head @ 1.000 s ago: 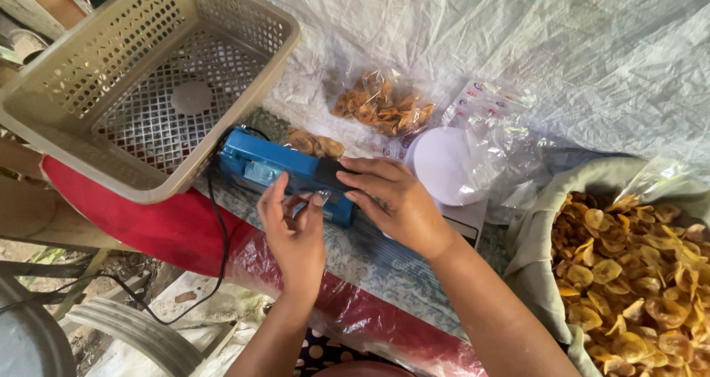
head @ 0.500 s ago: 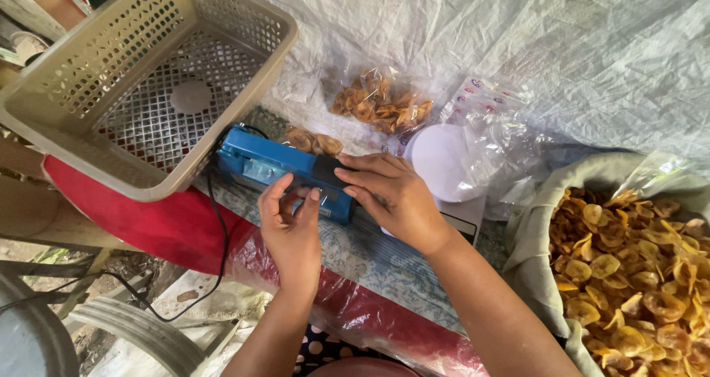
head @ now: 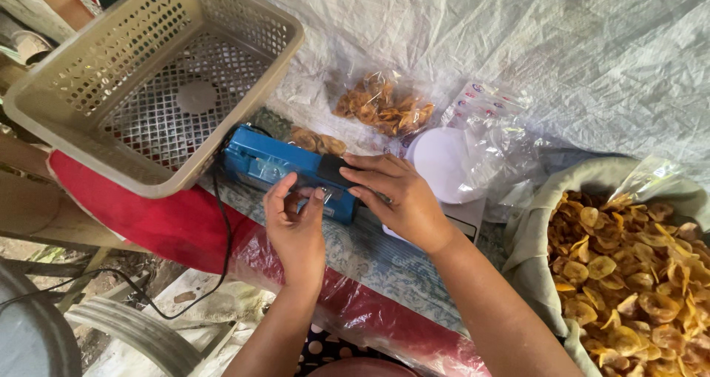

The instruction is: The person weighs dried fruit slices on a digital scale, places them into small plastic bags, and seals the bags using a blue heat sealer. The sealed packages are then placed into a plastic basket.

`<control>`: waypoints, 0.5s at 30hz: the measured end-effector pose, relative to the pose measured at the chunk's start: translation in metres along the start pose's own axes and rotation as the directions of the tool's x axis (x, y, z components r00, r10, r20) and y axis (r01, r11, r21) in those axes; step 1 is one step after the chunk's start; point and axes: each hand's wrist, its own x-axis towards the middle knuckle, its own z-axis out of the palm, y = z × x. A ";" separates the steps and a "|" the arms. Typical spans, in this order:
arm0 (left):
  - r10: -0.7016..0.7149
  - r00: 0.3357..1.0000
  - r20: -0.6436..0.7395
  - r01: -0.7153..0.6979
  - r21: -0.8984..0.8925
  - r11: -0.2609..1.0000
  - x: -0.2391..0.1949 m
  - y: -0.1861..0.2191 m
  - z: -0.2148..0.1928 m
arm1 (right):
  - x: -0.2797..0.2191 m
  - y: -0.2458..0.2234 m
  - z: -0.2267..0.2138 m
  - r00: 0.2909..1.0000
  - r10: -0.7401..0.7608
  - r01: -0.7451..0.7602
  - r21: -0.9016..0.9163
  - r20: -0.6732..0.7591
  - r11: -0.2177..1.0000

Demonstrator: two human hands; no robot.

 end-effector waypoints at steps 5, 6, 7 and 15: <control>0.009 1.000 -0.013 -0.009 0.023 1.000 0.000 -0.001 0.000 | 0.003 0.000 0.000 0.999 -0.033 0.033 -0.016 -0.002 0.999; 0.003 1.000 -0.015 -0.003 0.023 1.000 0.000 0.000 0.000 | 0.003 -0.001 -0.002 1.000 -0.024 0.025 -0.021 0.008 0.999; 0.013 1.000 -0.015 -0.013 0.027 1.000 0.001 0.002 0.001 | 0.004 -0.002 -0.003 1.000 -0.018 0.019 -0.026 0.018 0.999; 0.007 1.000 -0.011 -0.007 0.016 1.000 0.001 0.014 0.008 | 0.025 -0.019 -0.025 0.995 -0.076 0.079 -0.052 0.067 0.995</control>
